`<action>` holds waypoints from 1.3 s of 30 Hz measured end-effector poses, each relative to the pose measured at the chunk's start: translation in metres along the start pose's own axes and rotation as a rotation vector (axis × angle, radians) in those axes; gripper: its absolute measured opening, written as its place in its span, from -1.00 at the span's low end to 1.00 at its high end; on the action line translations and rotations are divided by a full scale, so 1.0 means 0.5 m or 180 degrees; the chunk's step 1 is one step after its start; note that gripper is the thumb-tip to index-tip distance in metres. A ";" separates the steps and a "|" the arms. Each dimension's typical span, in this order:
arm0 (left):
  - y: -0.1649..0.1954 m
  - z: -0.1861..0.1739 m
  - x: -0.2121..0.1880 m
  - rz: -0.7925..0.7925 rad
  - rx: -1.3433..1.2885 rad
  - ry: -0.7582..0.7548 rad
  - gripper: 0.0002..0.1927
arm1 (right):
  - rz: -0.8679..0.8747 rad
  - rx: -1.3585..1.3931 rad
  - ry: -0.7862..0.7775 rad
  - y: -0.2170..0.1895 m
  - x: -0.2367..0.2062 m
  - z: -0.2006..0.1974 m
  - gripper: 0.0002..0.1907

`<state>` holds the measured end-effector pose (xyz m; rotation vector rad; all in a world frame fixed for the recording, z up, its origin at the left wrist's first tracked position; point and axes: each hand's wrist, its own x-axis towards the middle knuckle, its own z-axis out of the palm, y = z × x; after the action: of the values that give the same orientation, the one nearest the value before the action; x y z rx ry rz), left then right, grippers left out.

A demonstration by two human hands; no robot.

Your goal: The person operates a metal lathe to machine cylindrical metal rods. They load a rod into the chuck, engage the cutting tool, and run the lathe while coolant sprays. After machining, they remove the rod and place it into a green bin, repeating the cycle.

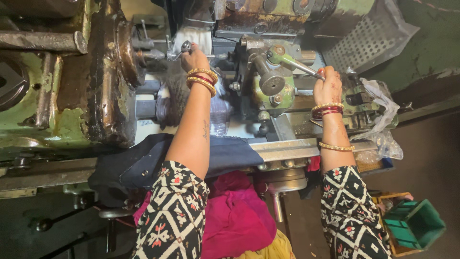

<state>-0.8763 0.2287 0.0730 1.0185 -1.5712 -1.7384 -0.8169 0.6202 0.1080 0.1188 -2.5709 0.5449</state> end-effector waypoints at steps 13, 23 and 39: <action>0.009 -0.017 0.020 -0.0350 0.0268 -0.0212 -0.47 | 0.0903 -0.0060 -0.1832 -0.028 0.088 -0.080 -0.66; -0.010 -0.039 0.054 -0.0933 -0.1509 -0.0189 -0.40 | 0.0689 -0.0643 -0.0846 -0.091 -0.002 -0.064 -0.67; -0.029 -0.057 0.077 -0.1221 -0.1853 0.0204 -0.08 | 0.0591 -0.0441 -0.1025 -0.038 0.065 -0.065 -0.65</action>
<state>-0.8725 0.1833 0.0523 1.0937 -0.7695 -2.2080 -0.8267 0.6164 0.1565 -0.0887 -2.9451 0.4415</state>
